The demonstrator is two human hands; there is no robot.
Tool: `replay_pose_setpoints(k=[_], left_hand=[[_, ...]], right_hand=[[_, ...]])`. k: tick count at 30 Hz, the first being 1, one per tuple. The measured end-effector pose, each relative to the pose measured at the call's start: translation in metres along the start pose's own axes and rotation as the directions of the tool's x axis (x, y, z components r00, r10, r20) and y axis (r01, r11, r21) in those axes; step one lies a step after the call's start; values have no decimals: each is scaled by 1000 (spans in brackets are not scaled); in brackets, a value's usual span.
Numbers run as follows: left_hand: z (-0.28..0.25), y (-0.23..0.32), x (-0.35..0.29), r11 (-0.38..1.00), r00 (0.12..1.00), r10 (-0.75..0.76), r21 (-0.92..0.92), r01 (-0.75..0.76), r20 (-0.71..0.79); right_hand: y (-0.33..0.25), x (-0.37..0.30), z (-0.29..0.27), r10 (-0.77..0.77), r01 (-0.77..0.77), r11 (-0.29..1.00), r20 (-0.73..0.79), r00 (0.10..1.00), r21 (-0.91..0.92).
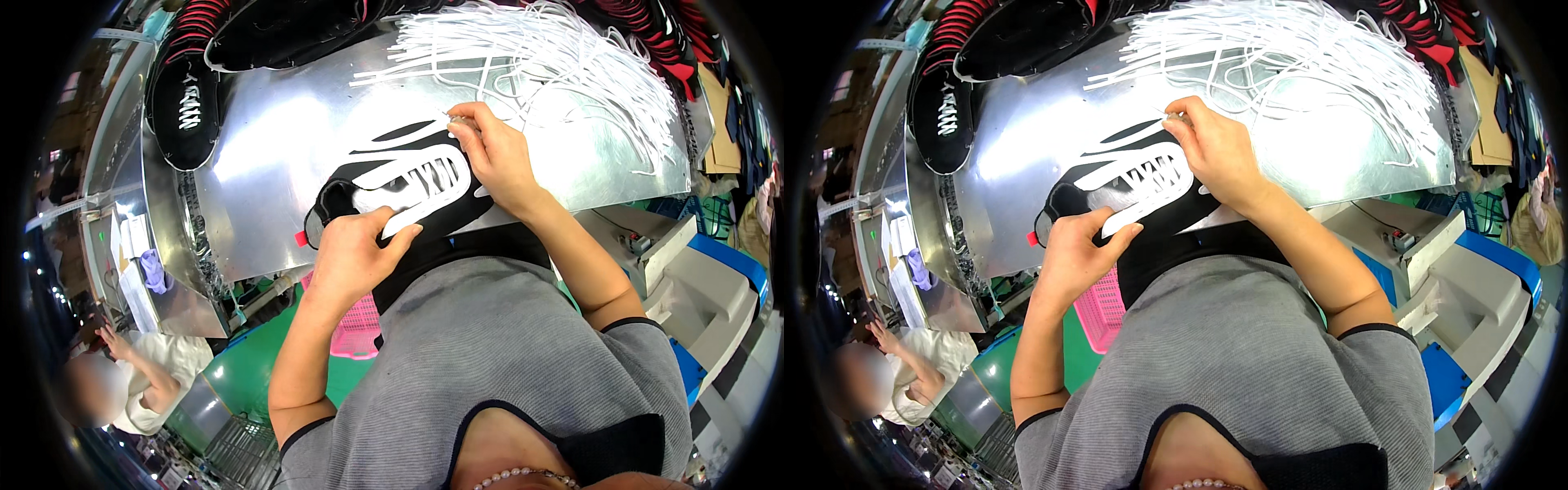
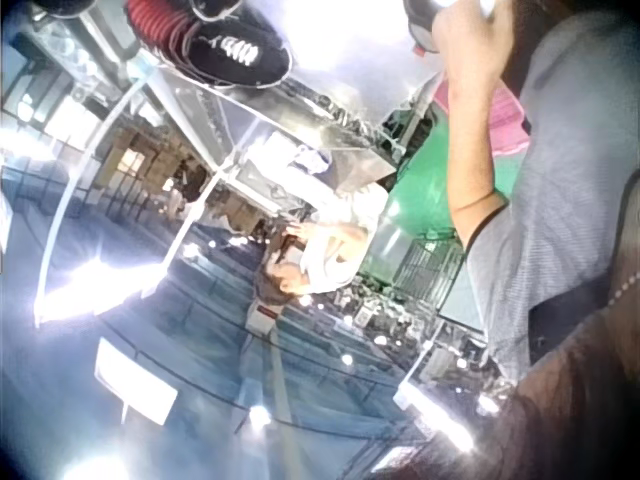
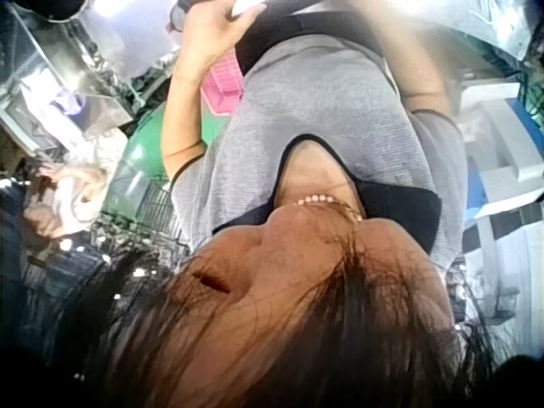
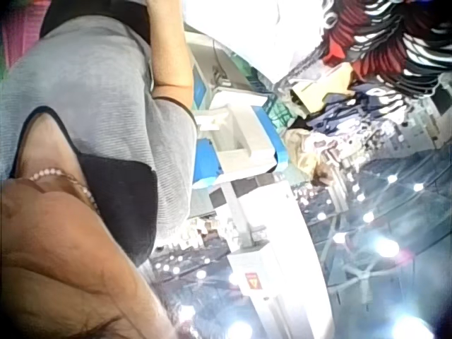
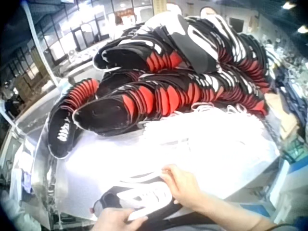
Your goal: The person laces a black and white sneaker on a metal table, pulling white laces through eyelets and tying them before placing the shoe on a stack.
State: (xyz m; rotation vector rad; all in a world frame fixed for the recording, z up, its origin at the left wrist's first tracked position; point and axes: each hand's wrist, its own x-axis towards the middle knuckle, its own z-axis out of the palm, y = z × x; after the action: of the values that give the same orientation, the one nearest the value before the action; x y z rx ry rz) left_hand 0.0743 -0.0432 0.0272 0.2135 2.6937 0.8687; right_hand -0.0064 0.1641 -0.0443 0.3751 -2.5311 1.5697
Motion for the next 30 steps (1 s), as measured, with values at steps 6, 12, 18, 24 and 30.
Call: replay_pose_setpoints(k=[6,12,18,24,30], left_hand=[[30,-20,-34,926,781,372,257,-276,-502],[105,-27,-80,418,671,-591,-881,-220,-448],[34,-35,-71,-452,912,-401,-846,-282,-90],[-107,-48,-44,744,706,-426,-663,-83,-566],[-154,-212,124,812,643,-76,327,484,-762]], right_hand=[[2,-9,-6,-28,30,985,-11,1000,168],[-16,-21,6,18,-33,985,91,996,171],[-35,0,20,207,-452,768,491,846,455],[21,103,9,113,-118,975,-35,993,-187],[42,146,8,52,-100,878,-114,992,-469]])
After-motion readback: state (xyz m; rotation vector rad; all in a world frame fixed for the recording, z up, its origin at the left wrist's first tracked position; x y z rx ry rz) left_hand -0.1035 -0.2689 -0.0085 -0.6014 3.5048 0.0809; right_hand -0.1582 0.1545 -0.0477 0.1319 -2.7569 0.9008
